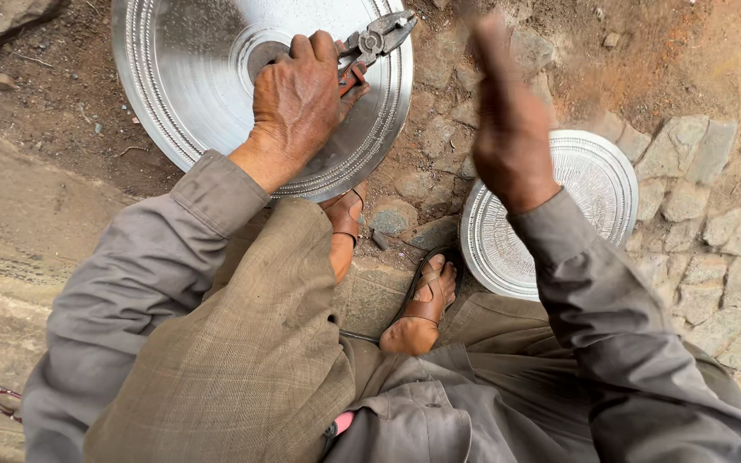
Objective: The person sits on the ground and uses a hammer and pliers to shape the edge of a large circular metal object. They repeatedly strike the metal rim, rotating the object to work around its circumference.
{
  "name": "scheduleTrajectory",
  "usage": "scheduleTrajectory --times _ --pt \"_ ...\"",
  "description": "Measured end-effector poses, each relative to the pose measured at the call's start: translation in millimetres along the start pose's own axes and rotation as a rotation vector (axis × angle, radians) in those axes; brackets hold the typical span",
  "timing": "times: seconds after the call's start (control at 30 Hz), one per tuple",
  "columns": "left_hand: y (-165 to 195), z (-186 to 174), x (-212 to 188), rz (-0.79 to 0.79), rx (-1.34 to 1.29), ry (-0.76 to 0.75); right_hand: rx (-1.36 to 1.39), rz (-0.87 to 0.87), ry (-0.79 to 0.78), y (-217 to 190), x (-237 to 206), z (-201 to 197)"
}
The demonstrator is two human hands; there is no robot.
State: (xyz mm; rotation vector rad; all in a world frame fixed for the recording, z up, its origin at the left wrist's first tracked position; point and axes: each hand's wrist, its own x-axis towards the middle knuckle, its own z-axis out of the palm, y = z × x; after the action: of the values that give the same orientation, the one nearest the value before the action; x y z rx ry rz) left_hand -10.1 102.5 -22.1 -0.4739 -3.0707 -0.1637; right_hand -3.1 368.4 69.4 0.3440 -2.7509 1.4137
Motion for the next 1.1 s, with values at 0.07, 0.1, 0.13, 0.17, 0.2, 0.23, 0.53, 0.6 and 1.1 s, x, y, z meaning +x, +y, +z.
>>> scheduleTrajectory --times 0.07,0.1,0.13,0.17,0.2,0.23,0.53,0.6,1.1 --pt "-1.8 0.1 7.1 0.028 0.029 0.059 -0.068 0.063 -0.123 24.0 -13.1 12.4" --pt "-2.8 0.4 8.6 0.074 0.053 0.116 0.024 0.141 -0.135 32.1 -20.3 14.1" --pt "-1.0 2.3 4.7 0.133 0.045 0.136 0.11 0.269 -0.156 32.5 -38.8 8.4" --pt "-0.9 3.9 4.5 0.109 -0.029 0.066 0.186 0.356 -0.145 31.6 -51.2 -0.6" --pt "-4.6 5.5 5.3 0.083 -0.067 0.033 0.314 0.343 -0.079 29.7 -57.3 -8.5" --pt "-7.9 6.2 3.4 0.052 -0.112 -0.024 0.449 0.348 -0.03 22.2 -68.4 -16.2" --pt "-24.5 3.3 -2.0 0.159 -0.107 0.025 0.658 0.652 0.067 3.2 -125.0 -20.3" --pt "-23.4 2.4 -4.1 0.15 -0.124 0.031 0.608 0.662 0.042 12.0 -127.4 -16.1" --pt "-31.1 -11.7 -1.0 0.211 -0.145 0.011 0.582 0.627 -0.008 15.8 -127.1 -10.8"
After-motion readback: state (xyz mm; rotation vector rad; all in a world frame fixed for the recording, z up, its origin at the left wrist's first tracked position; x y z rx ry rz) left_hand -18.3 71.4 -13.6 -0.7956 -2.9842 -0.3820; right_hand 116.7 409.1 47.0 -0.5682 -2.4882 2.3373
